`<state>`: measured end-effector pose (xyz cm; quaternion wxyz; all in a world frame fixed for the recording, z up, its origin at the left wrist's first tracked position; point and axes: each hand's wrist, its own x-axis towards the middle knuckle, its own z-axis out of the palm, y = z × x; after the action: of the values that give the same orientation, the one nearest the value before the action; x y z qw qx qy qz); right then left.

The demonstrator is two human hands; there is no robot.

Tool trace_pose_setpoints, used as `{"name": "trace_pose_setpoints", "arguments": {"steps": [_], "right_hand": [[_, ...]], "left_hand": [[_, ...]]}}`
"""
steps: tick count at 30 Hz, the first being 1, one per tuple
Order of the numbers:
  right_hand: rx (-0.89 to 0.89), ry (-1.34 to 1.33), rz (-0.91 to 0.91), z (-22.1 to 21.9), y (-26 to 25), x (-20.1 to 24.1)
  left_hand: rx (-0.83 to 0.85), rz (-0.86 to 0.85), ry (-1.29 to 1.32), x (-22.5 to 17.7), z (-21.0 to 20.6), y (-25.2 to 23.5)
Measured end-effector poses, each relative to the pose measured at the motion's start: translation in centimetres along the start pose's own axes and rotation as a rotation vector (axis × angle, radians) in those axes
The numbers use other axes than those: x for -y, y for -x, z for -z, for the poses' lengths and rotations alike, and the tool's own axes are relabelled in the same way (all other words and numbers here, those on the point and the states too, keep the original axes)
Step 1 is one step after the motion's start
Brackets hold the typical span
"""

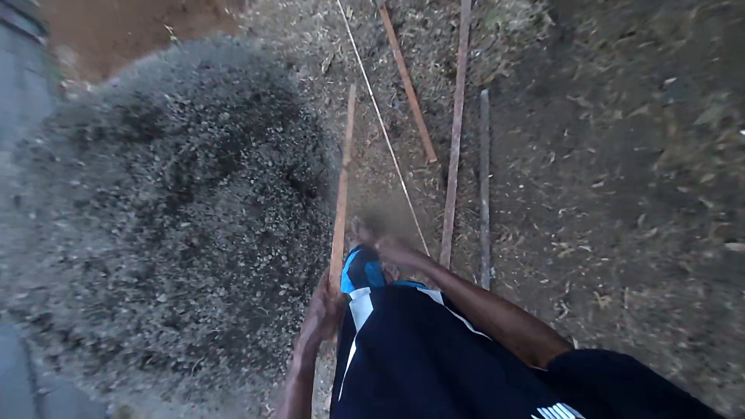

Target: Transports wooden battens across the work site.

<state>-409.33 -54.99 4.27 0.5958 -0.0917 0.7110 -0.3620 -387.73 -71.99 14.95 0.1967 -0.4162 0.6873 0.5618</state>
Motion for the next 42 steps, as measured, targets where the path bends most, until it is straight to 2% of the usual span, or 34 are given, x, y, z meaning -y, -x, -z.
{"name": "trace_pose_setpoints", "arguments": {"steps": [5,7,12,15,17,19,23,27,30,35,37,39,40,42], "right_hand": [[0.107,0.161,-0.222,7.7,-2.1,-5.1],[0.137,0.154,-0.263,11.6,-1.4,-5.3],[0.015,-0.266,-0.428,18.8,-0.7,-3.0],[-0.101,-0.389,-0.385,22.4,-0.9,2.2],[-0.121,-0.486,-0.295,24.2,-1.2,5.4],[-0.062,-0.509,-0.2,25.7,-1.0,8.1],[-0.056,-0.3,-0.109,28.5,-1.6,13.1],[-0.069,-0.203,-0.194,32.5,-2.6,16.9],[-0.033,-0.233,-0.301,35.1,-3.1,18.7],[0.195,-0.231,-0.597,39.0,-4.1,22.8],[0.268,-0.055,-0.65,41.0,-6.8,24.9],[0.24,0.247,-0.621,43.9,-12.3,27.8],[0.222,0.422,-0.584,45.2,-15.6,28.8],[0.119,0.66,-0.49,47.6,-22.7,31.2]], "left_hand": [[-0.093,0.053,-0.302,-3.6,3.1,-9.0],[-0.114,0.073,-0.38,-5.4,4.5,-12.7],[-0.135,0.134,-0.583,-10.4,8.5,-24.5],[-0.117,0.19,-0.648,-12.5,9.8,-29.1],[-0.109,0.192,-0.666,-12.5,10.7,-30.3],[-0.102,0.2,-0.691,-12.8,12.0,-30.4],[-0.108,0.236,-0.624,-15.3,15.3,-30.1],[-0.01,0.373,-0.435,-17.2,18.4,-30.8],[0.058,0.423,-0.262,-16.6,20.6,-31.7],[0.069,0.568,0.133,-18.6,24.0,-32.5],[0.079,0.606,0.236,-20.3,25.2,-32.8],[0.07,0.611,0.267,-23.2,26.1,-33.4],[0.054,0.609,0.204,-24.9,26.3,-33.3],[0.026,0.612,-0.114,-28.6,26.9,-33.5]]}}
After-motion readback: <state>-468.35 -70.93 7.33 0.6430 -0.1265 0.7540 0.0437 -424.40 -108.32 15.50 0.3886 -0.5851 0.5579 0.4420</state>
